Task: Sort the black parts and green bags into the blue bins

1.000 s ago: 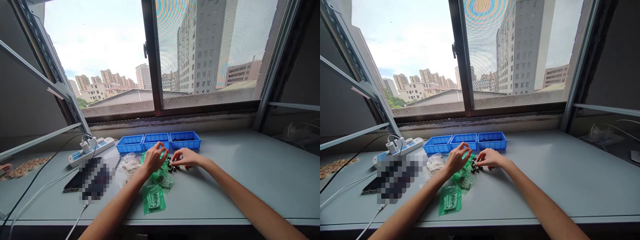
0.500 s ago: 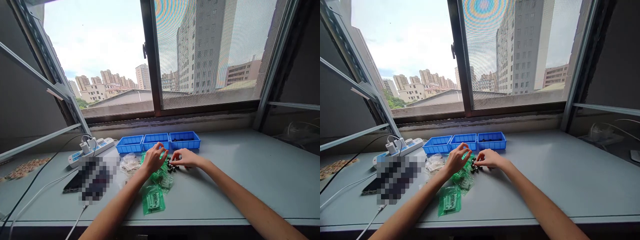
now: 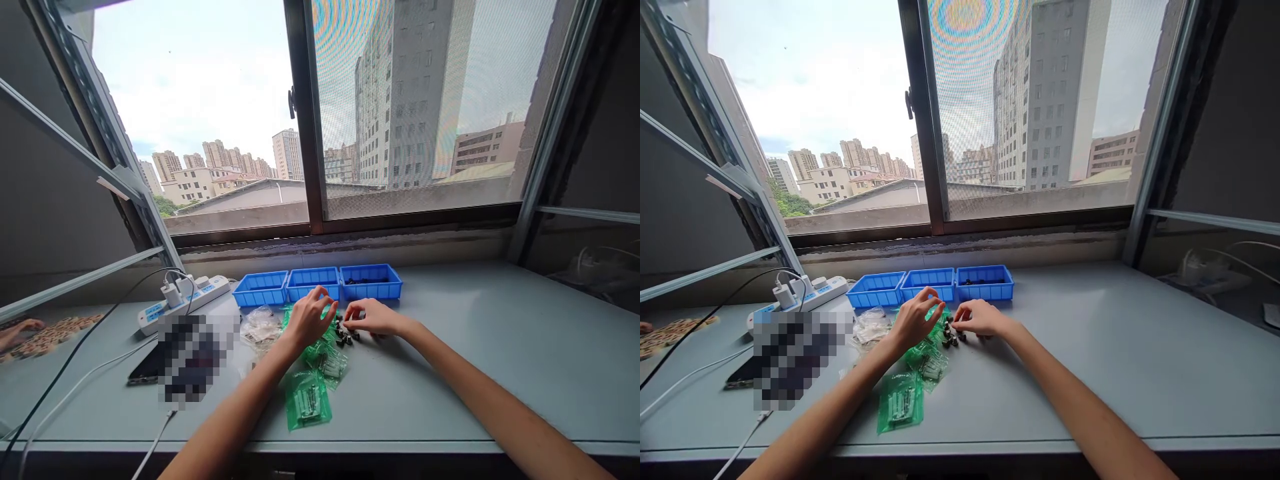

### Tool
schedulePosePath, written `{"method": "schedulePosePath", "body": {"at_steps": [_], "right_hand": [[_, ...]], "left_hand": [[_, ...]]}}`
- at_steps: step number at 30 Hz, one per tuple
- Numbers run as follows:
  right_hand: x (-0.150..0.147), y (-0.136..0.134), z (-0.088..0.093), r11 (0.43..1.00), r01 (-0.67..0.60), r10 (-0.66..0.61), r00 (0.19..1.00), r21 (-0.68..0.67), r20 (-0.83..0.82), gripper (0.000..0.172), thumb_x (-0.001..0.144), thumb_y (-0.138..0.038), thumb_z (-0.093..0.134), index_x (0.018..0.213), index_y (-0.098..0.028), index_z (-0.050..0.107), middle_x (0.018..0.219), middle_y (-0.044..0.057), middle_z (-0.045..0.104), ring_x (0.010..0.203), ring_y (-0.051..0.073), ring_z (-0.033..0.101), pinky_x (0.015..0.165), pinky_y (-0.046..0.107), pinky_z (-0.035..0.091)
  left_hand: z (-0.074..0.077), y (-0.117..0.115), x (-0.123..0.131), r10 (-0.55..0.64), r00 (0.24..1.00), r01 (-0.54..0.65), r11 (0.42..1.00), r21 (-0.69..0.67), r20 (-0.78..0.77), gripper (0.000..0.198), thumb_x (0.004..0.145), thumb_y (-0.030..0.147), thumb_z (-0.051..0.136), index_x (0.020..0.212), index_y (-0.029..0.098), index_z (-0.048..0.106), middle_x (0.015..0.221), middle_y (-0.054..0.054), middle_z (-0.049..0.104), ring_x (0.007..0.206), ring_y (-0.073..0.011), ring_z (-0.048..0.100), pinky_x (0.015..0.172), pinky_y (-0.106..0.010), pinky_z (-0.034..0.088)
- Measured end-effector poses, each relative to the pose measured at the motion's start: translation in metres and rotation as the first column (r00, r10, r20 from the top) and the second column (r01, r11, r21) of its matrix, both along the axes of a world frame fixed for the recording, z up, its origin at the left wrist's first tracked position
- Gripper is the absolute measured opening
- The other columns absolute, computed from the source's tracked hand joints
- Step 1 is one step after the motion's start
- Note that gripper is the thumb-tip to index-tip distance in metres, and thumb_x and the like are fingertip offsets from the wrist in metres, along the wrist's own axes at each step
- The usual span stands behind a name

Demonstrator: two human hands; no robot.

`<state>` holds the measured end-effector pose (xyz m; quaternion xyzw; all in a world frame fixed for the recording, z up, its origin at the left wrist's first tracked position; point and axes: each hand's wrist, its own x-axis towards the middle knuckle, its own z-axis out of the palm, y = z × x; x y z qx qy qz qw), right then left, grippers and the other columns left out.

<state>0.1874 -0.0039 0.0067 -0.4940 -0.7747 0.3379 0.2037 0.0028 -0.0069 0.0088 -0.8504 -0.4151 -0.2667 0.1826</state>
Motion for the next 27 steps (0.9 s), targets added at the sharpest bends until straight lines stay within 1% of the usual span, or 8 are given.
{"method": "schedulePosePath", "body": {"at_steps": [3,8,14,18,27], "right_hand": [[-0.0009,-0.0024,0.0022,0.999,0.018,-0.018,1.0,-0.032,0.013,0.016,0.074,-0.026,0.058,0.085,-0.015,0.064,0.08,0.001,0.065,0.042,0.005,0.046,0.042,0.018,0.036],[-0.0018,-0.0032,0.0035,1.0,0.026,-0.026,1.0,-0.011,0.015,0.011,0.074,-0.022,0.059,0.082,-0.015,0.063,0.08,0.0,0.064,0.043,0.003,0.046,0.043,0.016,0.037],[-0.003,-0.004,0.0049,0.997,0.038,-0.038,0.999,-0.061,-0.003,0.01,0.075,-0.018,0.054,0.082,-0.015,0.06,0.078,-0.001,0.063,0.038,0.003,0.046,0.037,0.016,0.036],[-0.0023,-0.0029,0.0033,0.995,0.041,-0.042,0.999,-0.089,-0.017,0.011,0.077,-0.02,0.051,0.084,-0.016,0.059,0.083,0.001,0.064,0.035,0.003,0.046,0.032,0.017,0.034],[-0.0003,0.0017,-0.0016,0.995,0.023,-0.028,0.998,-0.094,-0.052,0.014,0.075,-0.022,0.056,0.085,-0.016,0.062,0.083,0.001,0.066,0.038,0.003,0.046,0.033,0.016,0.034]], "left_hand": [[0.0013,-0.0011,0.0007,0.01,1.0,-0.01,1.0,-0.012,-0.008,0.024,0.091,0.028,0.043,0.081,0.017,0.062,0.094,-0.003,0.059,0.068,-0.0109,0.058,0.061,-0.023,0.048],[0.0022,-0.0018,0.0018,0.026,0.999,-0.026,0.999,-0.025,-0.025,0.024,0.091,0.029,0.042,0.082,0.017,0.062,0.093,-0.003,0.059,0.07,-0.0115,0.059,0.062,-0.023,0.048],[0.0015,-0.001,0.0009,0.017,1.0,-0.017,1.0,-0.019,-0.015,0.025,0.091,0.03,0.042,0.082,0.018,0.062,0.093,-0.002,0.059,0.071,-0.011,0.059,0.062,-0.022,0.048],[0.0017,-0.0011,0.0012,0.022,1.0,-0.022,0.999,-0.032,-0.017,0.025,0.091,0.03,0.042,0.082,0.018,0.062,0.093,-0.003,0.059,0.071,-0.0111,0.059,0.062,-0.022,0.049],[0.0023,-0.0021,0.0013,0.025,0.999,-0.026,0.998,-0.05,-0.021,0.025,0.091,0.03,0.042,0.083,0.018,0.062,0.094,-0.003,0.06,0.072,-0.0116,0.059,0.063,-0.023,0.049]]}}
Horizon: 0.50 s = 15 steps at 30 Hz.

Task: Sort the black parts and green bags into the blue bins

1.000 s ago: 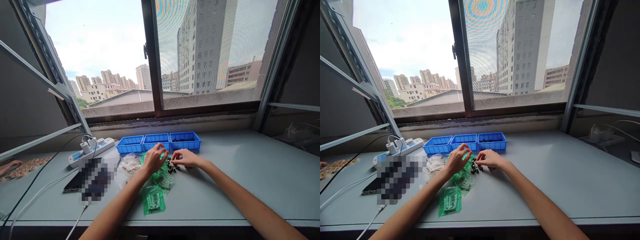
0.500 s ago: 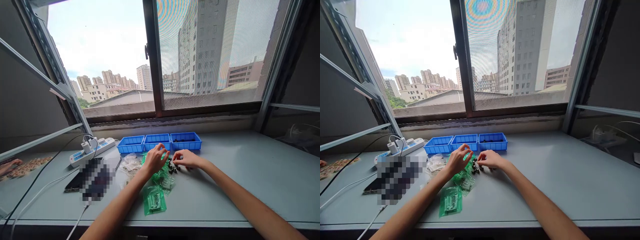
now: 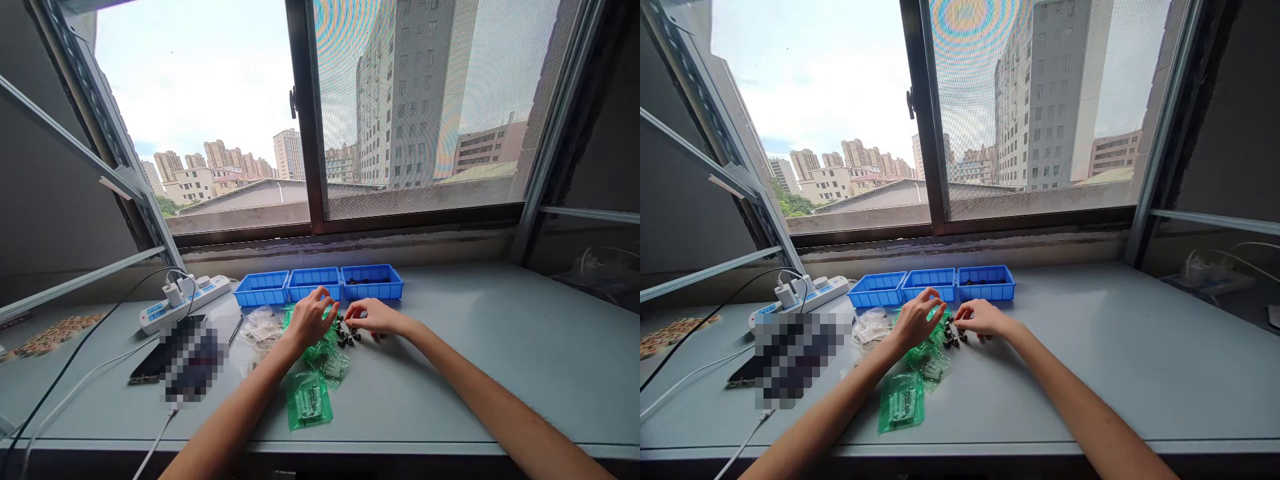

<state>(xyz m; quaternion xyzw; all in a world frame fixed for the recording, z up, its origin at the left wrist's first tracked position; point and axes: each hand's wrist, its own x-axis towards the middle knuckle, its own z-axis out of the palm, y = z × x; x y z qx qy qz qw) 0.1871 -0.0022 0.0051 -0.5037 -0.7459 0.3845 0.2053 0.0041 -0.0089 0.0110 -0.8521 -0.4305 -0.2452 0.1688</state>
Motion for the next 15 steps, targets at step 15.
{"method": "schedulePosePath", "body": {"at_steps": [15], "right_hand": [[0.0037,0.0026,-0.0026,0.997,-0.075,0.075,0.997,0.02,-0.008,0.031,0.069,-0.036,0.067,0.093,-0.016,0.066,0.08,0.001,0.066,0.04,0.004,0.048,0.039,0.017,0.037]], "left_hand": [[-0.0012,0.0008,-0.0002,-0.004,1.0,0.004,1.0,0.004,-0.003,0.025,0.091,0.029,0.041,0.084,0.017,0.062,0.093,-0.003,0.058,0.07,-0.0114,0.058,0.063,-0.023,0.048]]}}
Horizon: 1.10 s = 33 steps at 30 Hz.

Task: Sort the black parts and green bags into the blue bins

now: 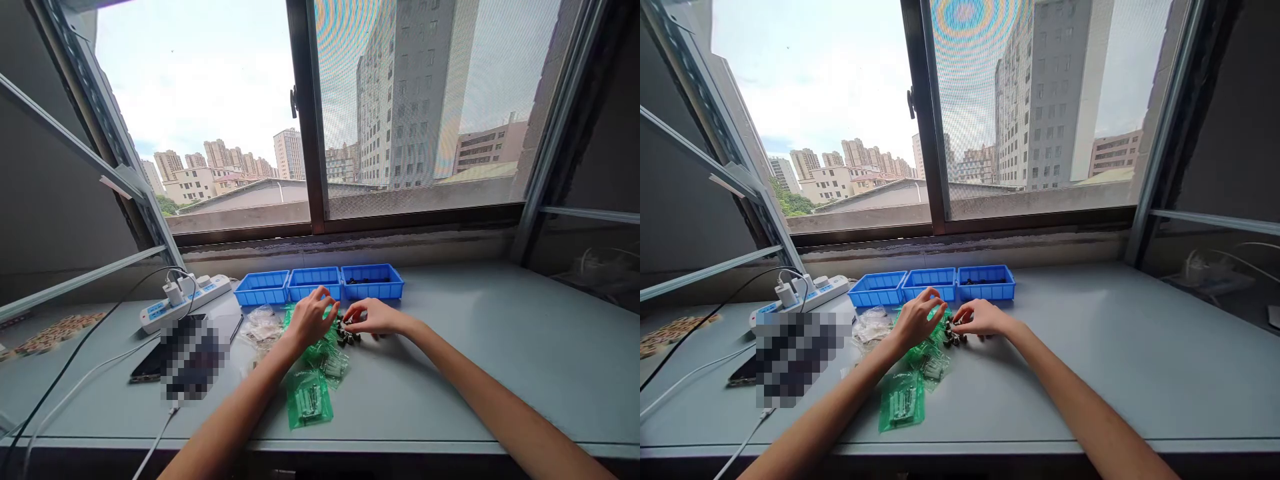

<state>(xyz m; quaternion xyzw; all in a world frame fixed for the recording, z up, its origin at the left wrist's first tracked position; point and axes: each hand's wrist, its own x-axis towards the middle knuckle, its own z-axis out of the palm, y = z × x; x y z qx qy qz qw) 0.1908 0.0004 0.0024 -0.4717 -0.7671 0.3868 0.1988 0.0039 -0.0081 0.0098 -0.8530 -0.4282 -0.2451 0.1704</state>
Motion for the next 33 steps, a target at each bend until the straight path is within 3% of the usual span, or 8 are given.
{"method": "schedulePosePath", "body": {"at_steps": [4,9,17,20,25,33], "right_hand": [[-0.0017,-0.0011,0.0001,0.998,0.018,-0.021,0.997,0.054,0.068,0.026,0.069,-0.031,0.064,0.091,-0.018,0.067,0.082,0.001,0.067,0.045,0.006,0.051,0.044,0.019,0.039],[-0.0052,-0.0043,0.0028,0.982,0.053,-0.083,0.983,0.183,0.166,0.018,0.066,-0.028,0.064,0.083,-0.021,0.069,0.082,-0.001,0.068,0.071,0.013,0.06,0.063,0.021,0.042],[-0.0061,-0.0025,0.0011,0.979,0.046,-0.084,0.98,0.201,0.182,0.018,0.067,-0.027,0.062,0.083,-0.022,0.068,0.085,-0.002,0.068,0.077,0.014,0.061,0.069,0.022,0.041],[-0.007,-0.0037,0.0018,0.979,0.054,-0.088,0.982,0.197,0.167,0.017,0.067,-0.024,0.061,0.083,-0.022,0.067,0.086,-0.002,0.067,0.074,0.013,0.06,0.066,0.021,0.041],[-0.0093,-0.0084,0.0055,0.987,0.087,-0.105,0.985,0.137,0.136,0.016,0.068,-0.021,0.056,0.083,-0.02,0.064,0.088,-0.002,0.067,0.053,0.008,0.056,0.049,0.018,0.037],[-0.0082,-0.0042,0.0001,0.989,0.088,-0.099,0.991,0.123,0.086,0.02,0.069,-0.021,0.058,0.087,-0.02,0.066,0.089,-0.001,0.067,0.044,0.004,0.05,0.045,0.017,0.037]], "left_hand": [[-0.0007,0.0001,-0.0003,0.003,1.0,-0.003,1.0,-0.008,0.0,0.025,0.091,0.03,0.041,0.086,0.018,0.062,0.093,-0.003,0.058,0.071,-0.0113,0.058,0.064,-0.022,0.048],[-0.0019,0.0014,-0.0002,-0.012,1.0,0.012,1.0,-0.012,0.014,0.025,0.091,0.029,0.041,0.086,0.018,0.062,0.093,-0.003,0.058,0.071,-0.0112,0.058,0.066,-0.023,0.049],[-0.0004,0.0004,0.0004,0.002,1.0,-0.002,1.0,-0.01,-0.006,0.024,0.091,0.029,0.042,0.084,0.018,0.062,0.093,-0.003,0.059,0.07,-0.0113,0.058,0.066,-0.023,0.049],[-0.0001,0.0002,0.0001,-0.007,1.0,0.007,1.0,-0.007,0.004,0.023,0.091,0.028,0.042,0.084,0.018,0.062,0.092,-0.003,0.058,0.07,-0.0114,0.058,0.065,-0.023,0.049],[-0.0008,0.0009,-0.0001,-0.013,1.0,0.013,1.0,-0.009,0.016,0.024,0.091,0.028,0.041,0.084,0.018,0.062,0.093,-0.004,0.057,0.071,-0.0107,0.057,0.067,-0.023,0.05],[-0.0003,0.0006,-0.0002,-0.011,1.0,0.011,1.0,-0.005,0.02,0.025,0.091,0.03,0.042,0.084,0.018,0.062,0.092,-0.003,0.058,0.07,-0.0112,0.057,0.065,-0.023,0.049]]}}
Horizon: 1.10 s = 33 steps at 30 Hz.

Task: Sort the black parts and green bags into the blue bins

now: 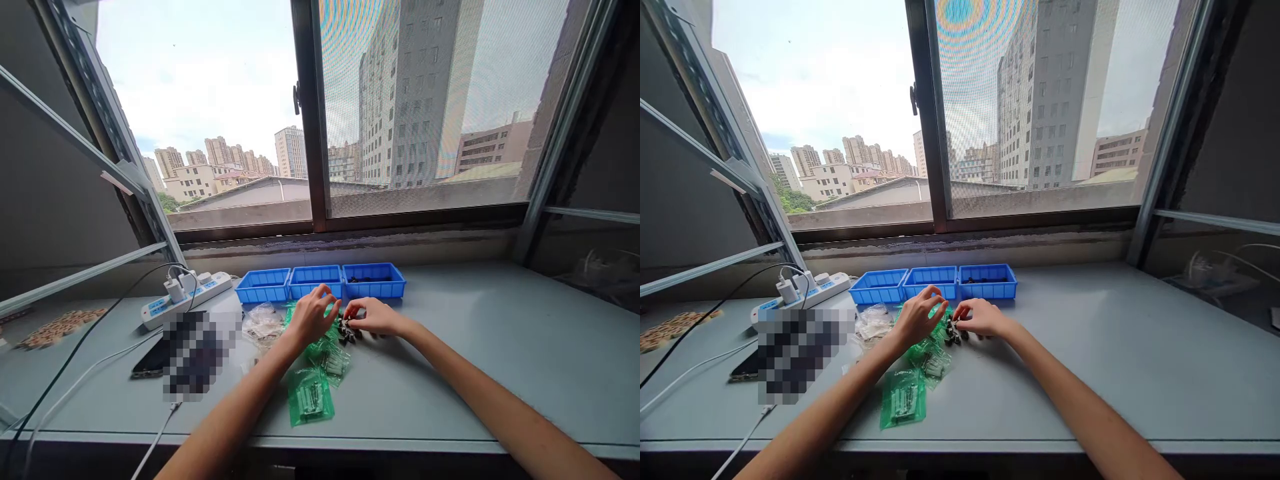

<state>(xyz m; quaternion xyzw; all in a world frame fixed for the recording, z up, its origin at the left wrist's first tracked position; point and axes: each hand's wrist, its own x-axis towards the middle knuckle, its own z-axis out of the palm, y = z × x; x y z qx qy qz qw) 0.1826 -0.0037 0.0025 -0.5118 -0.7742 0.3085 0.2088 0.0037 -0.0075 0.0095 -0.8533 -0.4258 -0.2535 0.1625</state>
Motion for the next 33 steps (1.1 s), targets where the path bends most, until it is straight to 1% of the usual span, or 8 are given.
{"method": "schedulePosePath", "body": {"at_steps": [5,14,19,23,26,29,31,33], "right_hand": [[0.001,0.003,-0.004,1.0,-0.019,0.018,0.999,-0.013,-0.045,0.021,0.068,-0.022,0.06,0.087,-0.019,0.068,0.082,-0.001,0.067,0.043,0.004,0.049,0.043,0.017,0.037],[-0.001,0.007,-0.01,0.998,-0.022,0.007,0.977,-0.066,-0.213,0.016,0.066,-0.021,0.06,0.079,-0.015,0.068,0.078,0.002,0.068,0.046,0.006,0.05,0.042,0.018,0.04],[0.0,0.005,-0.005,0.998,0.001,-0.013,0.975,-0.055,-0.221,0.017,0.064,-0.021,0.064,0.079,-0.014,0.069,0.08,0.003,0.067,0.047,0.006,0.049,0.043,0.018,0.037],[-0.002,0.002,0.001,0.995,0.043,-0.066,0.958,-0.089,-0.278,0.02,0.066,-0.02,0.064,0.084,-0.014,0.067,0.085,0.004,0.066,0.049,0.006,0.048,0.043,0.018,0.037],[-0.004,0.002,0.003,0.985,0.117,-0.157,0.92,-0.13,-0.359,0.026,0.069,-0.023,0.064,0.094,-0.015,0.064,0.087,0.004,0.065,0.049,0.005,0.047,0.041,0.017,0.035],[-0.004,0.004,0.003,0.963,0.193,-0.261,0.839,-0.186,-0.477,0.037,0.074,-0.027,0.063,0.108,-0.017,0.057,0.084,0.002,0.062,0.045,0.004,0.043,0.039,0.017,0.032],[-0.004,0.006,0.003,0.95,0.211,-0.307,0.774,-0.232,-0.553,0.039,0.075,-0.028,0.063,0.112,-0.017,0.053,0.079,0.001,0.061,0.044,0.003,0.041,0.038,0.017,0.03],[-0.003,0.007,0.003,0.944,0.193,-0.323,0.72,-0.269,-0.615,0.04,0.075,-0.03,0.064,0.112,-0.018,0.053,0.078,0.0,0.061,0.043,0.003,0.039,0.037,0.017,0.028]], "left_hand": [[0.001,-0.002,0.001,0.008,1.0,-0.008,1.0,-0.002,-0.013,0.023,0.091,0.029,0.042,0.085,0.018,0.062,0.093,-0.003,0.058,0.071,-0.0107,0.058,0.065,-0.022,0.048],[0.001,-0.001,0.001,0.016,1.0,-0.015,1.0,0.008,-0.022,0.024,0.091,0.029,0.043,0.083,0.018,0.062,0.093,-0.002,0.059,0.069,-0.0102,0.057,0.065,-0.022,0.048],[0.001,-0.001,0.001,0.025,0.999,-0.025,1.0,0.01,-0.026,0.022,0.09,0.028,0.044,0.083,0.017,0.062,0.093,-0.002,0.06,0.068,-0.0105,0.058,0.064,-0.022,0.048],[0.001,0.0,0.0,0.013,1.0,-0.013,1.0,0.017,-0.016,0.022,0.09,0.029,0.045,0.083,0.017,0.062,0.093,-0.002,0.06,0.067,-0.0109,0.059,0.063,-0.023,0.048],[0.001,0.0,0.0,-0.005,1.0,0.005,1.0,0.025,0.0,0.021,0.09,0.029,0.044,0.085,0.018,0.061,0.093,-0.002,0.06,0.068,-0.0114,0.059,0.063,-0.023,0.049],[0.0,0.001,-0.001,-0.033,0.999,0.032,0.999,0.036,0.016,0.017,0.09,0.028,0.044,0.095,0.02,0.058,0.093,-0.001,0.059,0.072,-0.0127,0.06,0.063,-0.023,0.049],[-0.001,0.001,-0.001,-0.044,0.999,0.043,0.998,0.053,0.019,0.019,0.09,0.027,0.044,0.104,0.02,0.054,0.093,-0.001,0.059,0.077,-0.0141,0.061,0.063,-0.024,0.049],[-0.002,0.003,-0.001,-0.048,0.999,0.047,0.996,0.075,0.014,0.022,0.089,0.027,0.045,0.109,0.021,0.051,0.094,-0.002,0.06,0.078,-0.0152,0.061,0.063,-0.024,0.05]]}}
